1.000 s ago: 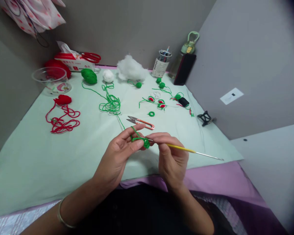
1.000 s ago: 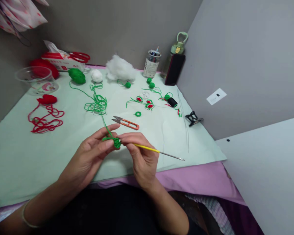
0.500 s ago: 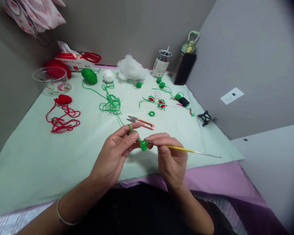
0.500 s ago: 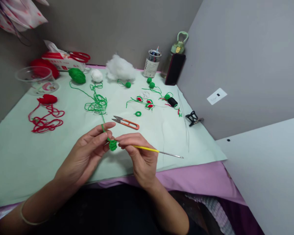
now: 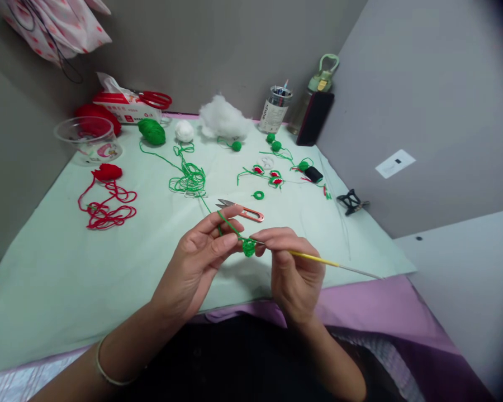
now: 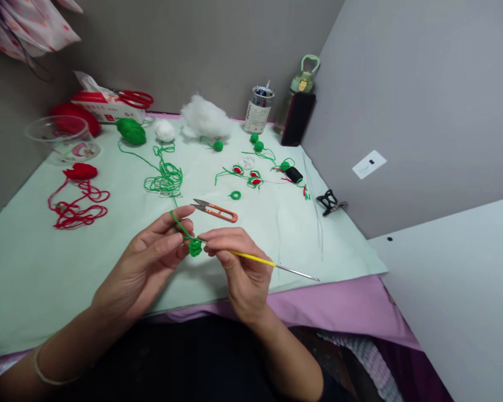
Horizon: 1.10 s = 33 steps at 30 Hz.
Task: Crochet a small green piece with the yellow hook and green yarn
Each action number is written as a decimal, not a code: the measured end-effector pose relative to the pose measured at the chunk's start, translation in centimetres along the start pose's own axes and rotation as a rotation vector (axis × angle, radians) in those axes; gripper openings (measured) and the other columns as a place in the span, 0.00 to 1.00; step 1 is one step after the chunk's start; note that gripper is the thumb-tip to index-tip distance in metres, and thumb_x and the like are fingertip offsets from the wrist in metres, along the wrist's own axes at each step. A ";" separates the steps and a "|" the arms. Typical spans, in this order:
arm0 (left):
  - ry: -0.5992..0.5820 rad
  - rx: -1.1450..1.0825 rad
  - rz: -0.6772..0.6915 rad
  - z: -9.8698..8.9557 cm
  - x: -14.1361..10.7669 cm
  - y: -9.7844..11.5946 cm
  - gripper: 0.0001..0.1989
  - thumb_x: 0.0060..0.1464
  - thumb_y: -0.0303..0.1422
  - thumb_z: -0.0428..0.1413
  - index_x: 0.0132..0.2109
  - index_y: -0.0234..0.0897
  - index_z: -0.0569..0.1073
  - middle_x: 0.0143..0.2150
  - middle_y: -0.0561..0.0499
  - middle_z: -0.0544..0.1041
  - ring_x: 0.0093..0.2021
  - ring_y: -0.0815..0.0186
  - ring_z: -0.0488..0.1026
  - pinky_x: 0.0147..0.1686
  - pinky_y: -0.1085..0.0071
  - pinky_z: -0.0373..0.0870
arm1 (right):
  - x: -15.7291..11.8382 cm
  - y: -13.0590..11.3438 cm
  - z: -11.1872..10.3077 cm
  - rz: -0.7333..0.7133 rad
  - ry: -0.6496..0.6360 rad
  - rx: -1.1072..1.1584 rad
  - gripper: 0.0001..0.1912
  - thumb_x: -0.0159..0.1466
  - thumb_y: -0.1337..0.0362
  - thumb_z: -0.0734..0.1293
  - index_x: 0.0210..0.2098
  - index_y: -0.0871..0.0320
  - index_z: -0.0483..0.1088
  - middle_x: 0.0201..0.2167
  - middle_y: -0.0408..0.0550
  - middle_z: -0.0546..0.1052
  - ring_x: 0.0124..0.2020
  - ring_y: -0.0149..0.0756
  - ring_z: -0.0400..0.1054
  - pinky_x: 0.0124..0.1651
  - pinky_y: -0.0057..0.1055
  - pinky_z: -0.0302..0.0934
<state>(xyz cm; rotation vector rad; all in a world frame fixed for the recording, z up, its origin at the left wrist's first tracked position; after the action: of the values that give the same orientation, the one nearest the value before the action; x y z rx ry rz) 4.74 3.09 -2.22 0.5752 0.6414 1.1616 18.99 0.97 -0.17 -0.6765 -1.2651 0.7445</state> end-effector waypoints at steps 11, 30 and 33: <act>0.004 0.091 -0.090 0.3 -0.1 -1.2 0.20 0.51 0.29 0.69 0.52 0.42 0.81 0.33 0.53 0.79 0.36 0.71 0.74 0.44 0.74 0.70 | -0.5 -0.9 0.4 -0.093 -0.021 -0.180 0.13 0.70 0.69 0.66 0.47 0.48 0.80 0.42 0.48 0.81 0.45 0.38 0.76 0.42 0.36 0.73; 0.032 -0.005 -0.059 0.4 -0.3 -2.0 0.17 0.54 0.30 0.67 0.51 0.40 0.81 0.35 0.53 0.77 0.38 0.70 0.72 0.46 0.74 0.70 | -0.8 -0.9 0.6 -0.123 0.009 -0.308 0.16 0.68 0.74 0.67 0.48 0.48 0.79 0.40 0.46 0.80 0.42 0.36 0.76 0.41 0.35 0.73; 0.029 -0.038 -0.069 0.6 -0.3 -2.0 0.15 0.55 0.28 0.66 0.51 0.40 0.81 0.35 0.53 0.78 0.39 0.70 0.74 0.47 0.75 0.71 | -1.8 -0.6 0.4 -0.149 0.016 -0.405 0.20 0.67 0.73 0.68 0.52 0.42 0.77 0.44 0.45 0.79 0.44 0.36 0.76 0.43 0.36 0.75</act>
<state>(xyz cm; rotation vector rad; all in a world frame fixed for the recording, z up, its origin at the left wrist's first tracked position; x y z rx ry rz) 6.43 2.15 -3.18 0.5007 0.6578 1.1174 18.46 -0.79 -0.68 -0.9002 -1.4501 0.3605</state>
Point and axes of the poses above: each hand's wrist, its own x-axis towards the middle knuckle, its own z-axis out of the palm, y = z × x, the point moved 7 cm from there along x, towards the middle knuckle
